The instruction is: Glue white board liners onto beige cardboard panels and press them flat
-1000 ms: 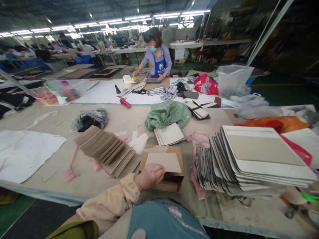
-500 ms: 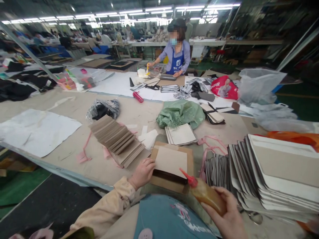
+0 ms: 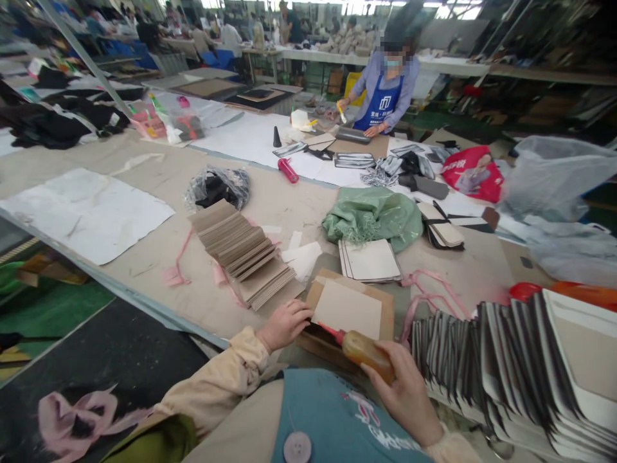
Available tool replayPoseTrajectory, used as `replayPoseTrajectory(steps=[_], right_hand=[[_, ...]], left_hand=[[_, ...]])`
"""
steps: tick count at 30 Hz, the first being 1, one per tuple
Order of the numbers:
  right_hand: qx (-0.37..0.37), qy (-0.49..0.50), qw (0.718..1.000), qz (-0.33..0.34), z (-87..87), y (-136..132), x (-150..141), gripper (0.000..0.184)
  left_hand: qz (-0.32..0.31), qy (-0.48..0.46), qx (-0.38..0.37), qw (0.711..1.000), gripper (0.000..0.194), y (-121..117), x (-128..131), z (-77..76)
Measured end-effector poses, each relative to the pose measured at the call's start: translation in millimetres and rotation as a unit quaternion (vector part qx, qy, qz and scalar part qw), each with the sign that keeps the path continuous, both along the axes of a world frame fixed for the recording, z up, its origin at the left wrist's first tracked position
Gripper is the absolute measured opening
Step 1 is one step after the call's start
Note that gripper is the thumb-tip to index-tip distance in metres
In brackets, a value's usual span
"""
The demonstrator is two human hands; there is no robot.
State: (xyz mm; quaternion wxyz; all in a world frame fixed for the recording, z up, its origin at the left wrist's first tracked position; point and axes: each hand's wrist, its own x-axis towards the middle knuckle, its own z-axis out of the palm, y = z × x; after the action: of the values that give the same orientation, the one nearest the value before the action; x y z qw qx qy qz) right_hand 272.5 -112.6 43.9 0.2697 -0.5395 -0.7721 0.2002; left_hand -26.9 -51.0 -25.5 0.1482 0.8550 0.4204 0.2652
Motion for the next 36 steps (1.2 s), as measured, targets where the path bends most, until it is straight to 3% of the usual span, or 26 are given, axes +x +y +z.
replayPoseTrajectory(steps=[12,21,36], right_hand=[[-0.020,-0.051,0.998,0.029,4.1,11,-11,0.035],[-0.044,-0.062,0.997,0.010,1.6,18,-13,0.036],[0.009,-0.042,0.997,-0.061,-8.2,54,-14,0.035]], left_hand=[[0.005,-0.002,0.007,1.000,0.018,5,1,-2.1],[-0.001,-0.005,-0.006,1.000,0.020,7,1,2.8],[-0.002,0.011,-0.018,1.000,0.021,7,-2,-3.4]])
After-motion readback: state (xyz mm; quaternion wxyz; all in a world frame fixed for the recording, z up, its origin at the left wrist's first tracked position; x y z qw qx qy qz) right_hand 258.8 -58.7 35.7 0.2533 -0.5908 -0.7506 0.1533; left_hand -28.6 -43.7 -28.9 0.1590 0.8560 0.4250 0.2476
